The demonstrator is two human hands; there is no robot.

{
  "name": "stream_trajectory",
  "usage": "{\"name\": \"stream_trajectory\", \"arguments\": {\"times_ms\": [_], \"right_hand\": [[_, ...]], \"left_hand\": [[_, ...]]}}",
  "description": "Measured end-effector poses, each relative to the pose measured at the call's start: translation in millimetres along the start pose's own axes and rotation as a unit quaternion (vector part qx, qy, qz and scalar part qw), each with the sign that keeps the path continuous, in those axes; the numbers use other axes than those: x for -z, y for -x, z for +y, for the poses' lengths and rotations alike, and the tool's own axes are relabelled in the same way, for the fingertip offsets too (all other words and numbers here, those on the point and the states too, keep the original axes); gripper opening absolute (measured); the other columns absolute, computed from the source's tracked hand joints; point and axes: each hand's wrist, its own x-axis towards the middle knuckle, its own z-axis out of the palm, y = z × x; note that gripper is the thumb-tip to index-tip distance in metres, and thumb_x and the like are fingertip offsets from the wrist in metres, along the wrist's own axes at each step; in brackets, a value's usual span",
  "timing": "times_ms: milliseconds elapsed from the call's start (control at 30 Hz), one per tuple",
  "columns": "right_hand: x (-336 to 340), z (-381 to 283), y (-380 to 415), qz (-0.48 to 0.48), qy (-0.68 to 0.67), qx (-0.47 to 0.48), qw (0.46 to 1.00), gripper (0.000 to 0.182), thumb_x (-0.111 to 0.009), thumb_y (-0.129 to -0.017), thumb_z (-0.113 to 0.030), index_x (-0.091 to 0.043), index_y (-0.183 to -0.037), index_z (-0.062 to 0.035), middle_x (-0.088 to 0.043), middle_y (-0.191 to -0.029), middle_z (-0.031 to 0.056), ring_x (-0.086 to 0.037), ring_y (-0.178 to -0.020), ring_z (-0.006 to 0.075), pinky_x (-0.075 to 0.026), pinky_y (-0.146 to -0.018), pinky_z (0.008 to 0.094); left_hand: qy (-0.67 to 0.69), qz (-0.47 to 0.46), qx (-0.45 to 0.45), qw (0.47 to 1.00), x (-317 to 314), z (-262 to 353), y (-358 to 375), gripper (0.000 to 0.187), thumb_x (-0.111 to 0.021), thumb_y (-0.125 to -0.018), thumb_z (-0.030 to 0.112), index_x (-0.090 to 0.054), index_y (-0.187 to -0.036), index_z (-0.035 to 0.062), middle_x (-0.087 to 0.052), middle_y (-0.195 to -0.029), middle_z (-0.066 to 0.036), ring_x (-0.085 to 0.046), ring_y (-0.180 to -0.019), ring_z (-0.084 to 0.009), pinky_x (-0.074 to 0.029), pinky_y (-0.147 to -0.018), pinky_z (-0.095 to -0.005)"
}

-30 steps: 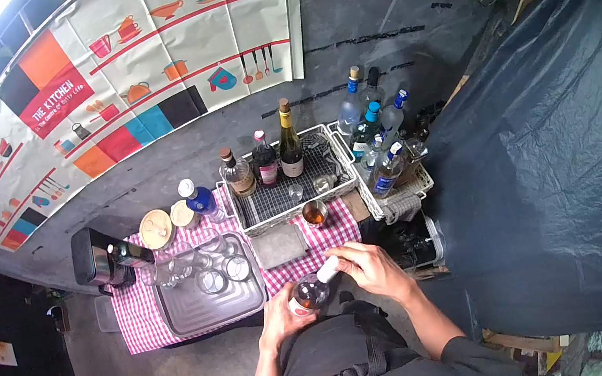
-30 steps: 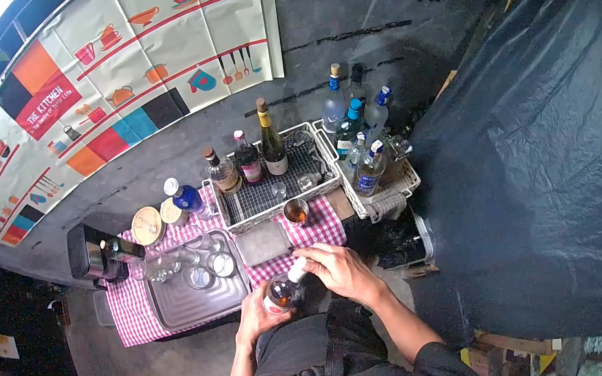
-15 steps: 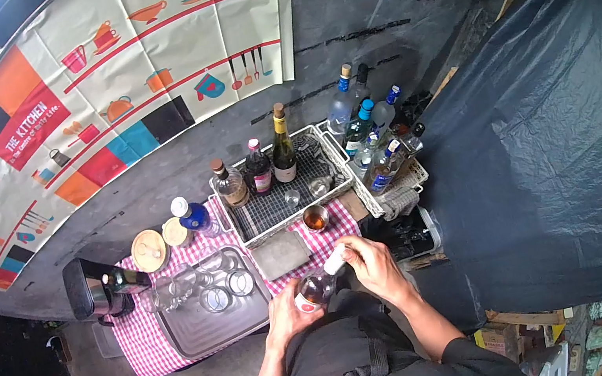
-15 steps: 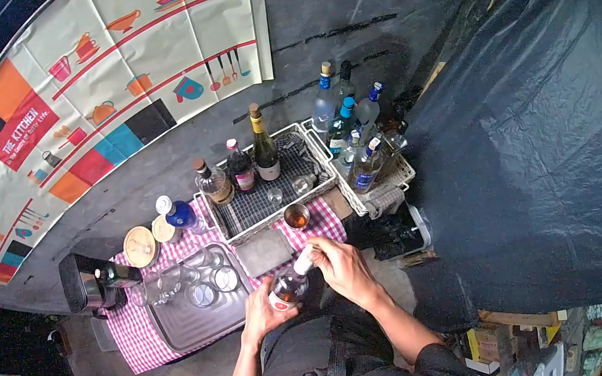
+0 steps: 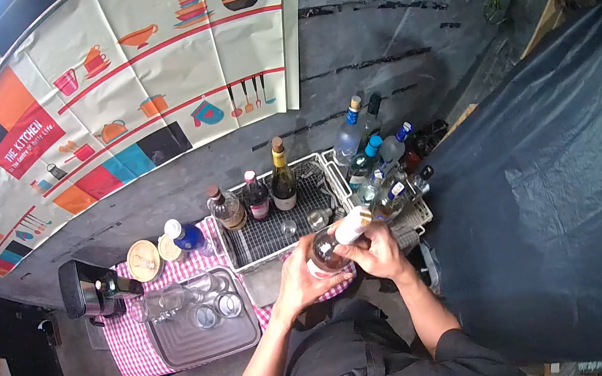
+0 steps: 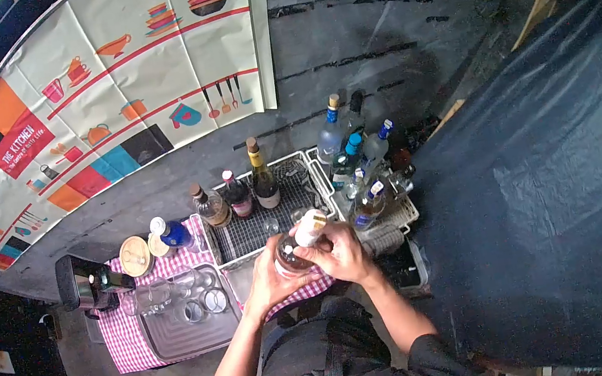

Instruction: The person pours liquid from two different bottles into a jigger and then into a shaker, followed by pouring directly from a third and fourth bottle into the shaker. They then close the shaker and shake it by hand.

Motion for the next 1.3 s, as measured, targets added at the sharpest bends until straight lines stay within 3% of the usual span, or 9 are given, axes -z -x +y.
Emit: {"name": "stream_trajectory", "arguments": {"times_ms": [100,233,333,433,633,733,1067,1133,1300], "right_hand": [[33.2,-14.3,-39.4,-0.014,0.049,0.005,0.999,0.027,-0.079,-0.089,-0.023,-0.069,-0.106,-0.0040,-0.064,-0.079,-0.0023,-0.043,-0.059,0.0024,-0.035,-0.052,0.0227],[62.9,6.0,-84.0,-0.020,0.058,0.028,0.998,0.025,-0.079,-0.088,-0.019,-0.069,-0.106,-0.0037,-0.061,-0.075,-0.0039,-0.039,-0.056,0.0025,-0.031,-0.051,0.0229],[70.7,42.1,-112.9,-0.008,0.070,0.023,0.997,0.024,-0.079,-0.088,-0.017,-0.070,-0.104,-0.0019,-0.056,-0.073,-0.0070,-0.032,-0.058,0.0018,-0.026,-0.052,0.0230],[72.6,87.4,-136.0,-0.010,0.075,0.013,0.997,0.024,-0.079,-0.087,-0.015,-0.070,-0.105,-0.0021,-0.059,-0.078,-0.0053,-0.034,-0.060,0.0023,-0.029,-0.054,0.0226],[61.3,160.9,-165.0,-0.049,0.093,-0.062,0.993,0.025,-0.075,-0.089,-0.013,-0.066,-0.107,0.0015,-0.071,-0.092,0.0115,-0.068,-0.083,0.0187,-0.053,-0.075,0.0326],[56.1,186.6,-172.9,-0.075,0.135,-0.035,0.987,0.023,-0.074,-0.088,-0.007,-0.066,-0.108,-0.0012,-0.064,-0.082,0.0031,-0.051,-0.066,0.0081,-0.044,-0.060,0.0281],[43.0,226.4,-185.8,-0.143,0.179,-0.089,0.969,0.026,-0.073,-0.087,-0.005,-0.067,-0.112,-0.0027,-0.067,-0.083,0.0034,-0.053,-0.067,0.0099,-0.046,-0.063,0.0311],[42.1,230.5,-185.7,-0.179,0.176,-0.158,0.955,0.027,-0.074,-0.086,-0.010,-0.068,-0.112,-0.0042,-0.072,-0.102,0.0169,-0.070,-0.097,0.0313,-0.053,-0.084,0.0404],[43.8,228.1,-178.0,-0.170,0.150,-0.156,0.961,0.029,-0.073,-0.088,-0.011,-0.067,-0.115,-0.0037,-0.073,-0.101,0.0169,-0.071,-0.094,0.0306,-0.054,-0.083,0.0396]], "left_hand": [[-0.009,0.015,-0.066,0.998,2.4,1.2,-33.3,0.115,-0.097,-0.055,0.044,-0.038,-0.145,0.0029,-0.053,-0.140,-0.022,-0.055,-0.128,-0.0381,-0.047,-0.106,-0.0469],[-0.006,0.128,-0.037,0.991,19.1,-19.6,-50.9,0.087,-0.092,-0.067,0.030,-0.050,-0.138,0.0039,-0.055,-0.137,-0.017,-0.056,-0.127,-0.0318,-0.049,-0.102,-0.0430],[-0.032,0.257,-0.003,0.966,33.8,-39.3,-49.5,0.039,-0.083,-0.080,0.015,-0.065,-0.114,0.0044,-0.068,-0.089,-0.007,-0.065,-0.082,-0.0142,-0.053,-0.072,-0.0298],[-0.073,0.401,0.091,0.908,48.7,-64.5,-42.5,0.012,-0.076,-0.088,0.014,-0.068,-0.090,0.0051,-0.055,-0.061,0.002,-0.046,-0.055,-0.0056,-0.039,-0.052,-0.0251],[-0.108,0.472,0.154,0.861,64.4,-108.4,-38.9,0.015,-0.074,-0.089,0.016,-0.066,-0.092,0.0033,-0.060,-0.068,-0.003,-0.055,-0.063,-0.0115,-0.046,-0.061,-0.0293],[-0.159,0.448,0.173,0.863,67.1,-123.0,-44.4,0.025,-0.075,-0.088,0.018,-0.064,-0.104,0.0022,-0.062,-0.078,-0.008,-0.060,-0.071,-0.0188,-0.050,-0.068,-0.0344],[-0.257,0.407,0.209,0.851,77.6,-179.6,-74.8,0.071,-0.081,-0.081,0.028,-0.047,-0.137,-0.0022,-0.059,-0.125,-0.021,-0.059,-0.115,-0.0341,-0.047,-0.100,-0.0425],[-0.241,0.408,0.209,0.855,79.0,-187.5,-84.3,0.073,-0.082,-0.081,0.029,-0.047,-0.138,-0.0019,-0.059,-0.125,-0.021,-0.059,-0.117,-0.0342,-0.046,-0.102,-0.0423],[-0.229,0.390,0.222,0.864,84.4,-199.5,-102.7,0.073,-0.084,-0.079,0.035,-0.054,-0.133,-0.0030,-0.060,-0.127,-0.022,-0.058,-0.120,-0.0353,-0.045,-0.104,-0.0432]]}}
